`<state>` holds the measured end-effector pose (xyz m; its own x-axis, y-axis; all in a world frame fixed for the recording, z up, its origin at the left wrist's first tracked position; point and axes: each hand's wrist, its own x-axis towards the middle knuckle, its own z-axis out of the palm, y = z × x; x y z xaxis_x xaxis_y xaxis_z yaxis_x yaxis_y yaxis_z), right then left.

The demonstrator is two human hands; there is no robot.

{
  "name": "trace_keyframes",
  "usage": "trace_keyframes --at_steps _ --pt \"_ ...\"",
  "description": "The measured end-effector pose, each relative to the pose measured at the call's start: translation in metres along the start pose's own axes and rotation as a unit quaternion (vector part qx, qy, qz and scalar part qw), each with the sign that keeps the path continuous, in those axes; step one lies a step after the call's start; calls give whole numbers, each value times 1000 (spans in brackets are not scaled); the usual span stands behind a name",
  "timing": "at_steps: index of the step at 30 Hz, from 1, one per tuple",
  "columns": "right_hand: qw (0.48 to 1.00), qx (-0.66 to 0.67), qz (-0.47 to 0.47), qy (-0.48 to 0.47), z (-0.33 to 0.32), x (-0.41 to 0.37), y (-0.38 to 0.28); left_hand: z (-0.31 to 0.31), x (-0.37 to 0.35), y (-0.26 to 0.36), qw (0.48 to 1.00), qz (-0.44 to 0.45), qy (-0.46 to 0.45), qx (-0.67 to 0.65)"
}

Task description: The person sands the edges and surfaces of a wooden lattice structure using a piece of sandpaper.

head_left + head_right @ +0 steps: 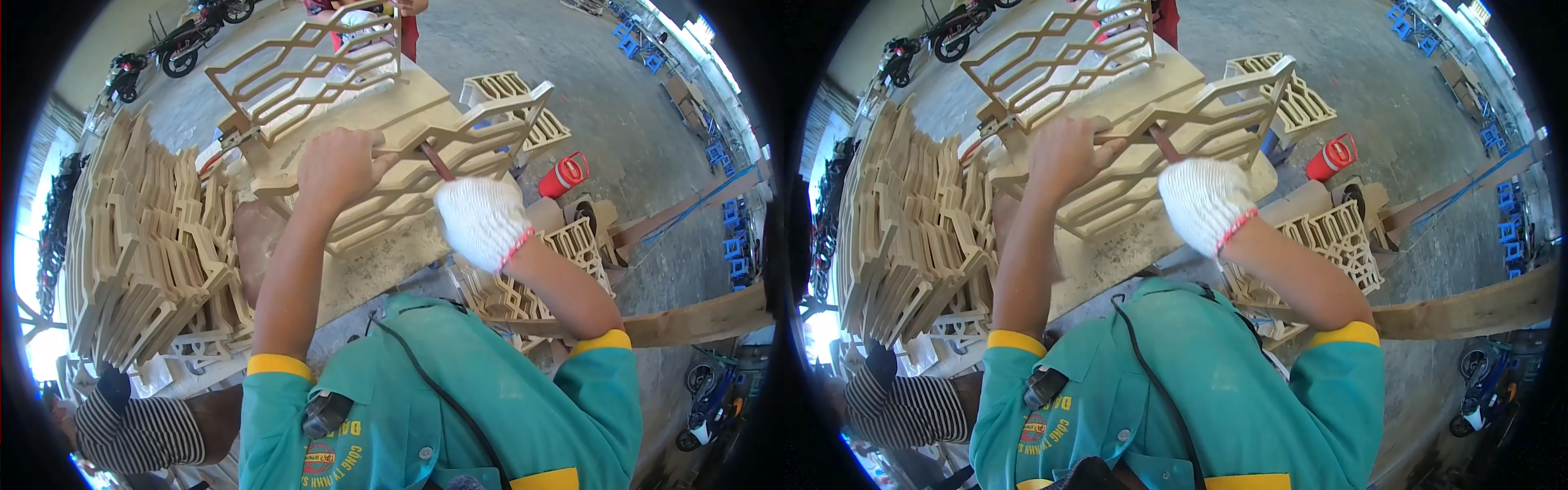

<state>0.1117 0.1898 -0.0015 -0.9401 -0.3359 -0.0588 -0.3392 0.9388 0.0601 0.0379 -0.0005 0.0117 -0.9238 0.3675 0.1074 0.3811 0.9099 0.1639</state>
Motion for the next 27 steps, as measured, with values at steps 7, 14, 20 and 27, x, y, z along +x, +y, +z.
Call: trace_keyframes --at_steps 7,14,20,27 --pt "999 14 20 23 12 22 -13 6 -14 -2 999 -31 24 -4" --pt "997 30 -41 61 22 36 -19 3 -9 -5 998 -47 27 30" --pt "999 9 -31 -15 14 27 0 2 -17 3 996 -86 -6 32" --pt "994 8 -53 94 39 28 1 5 -12 -1 995 -67 33 65"
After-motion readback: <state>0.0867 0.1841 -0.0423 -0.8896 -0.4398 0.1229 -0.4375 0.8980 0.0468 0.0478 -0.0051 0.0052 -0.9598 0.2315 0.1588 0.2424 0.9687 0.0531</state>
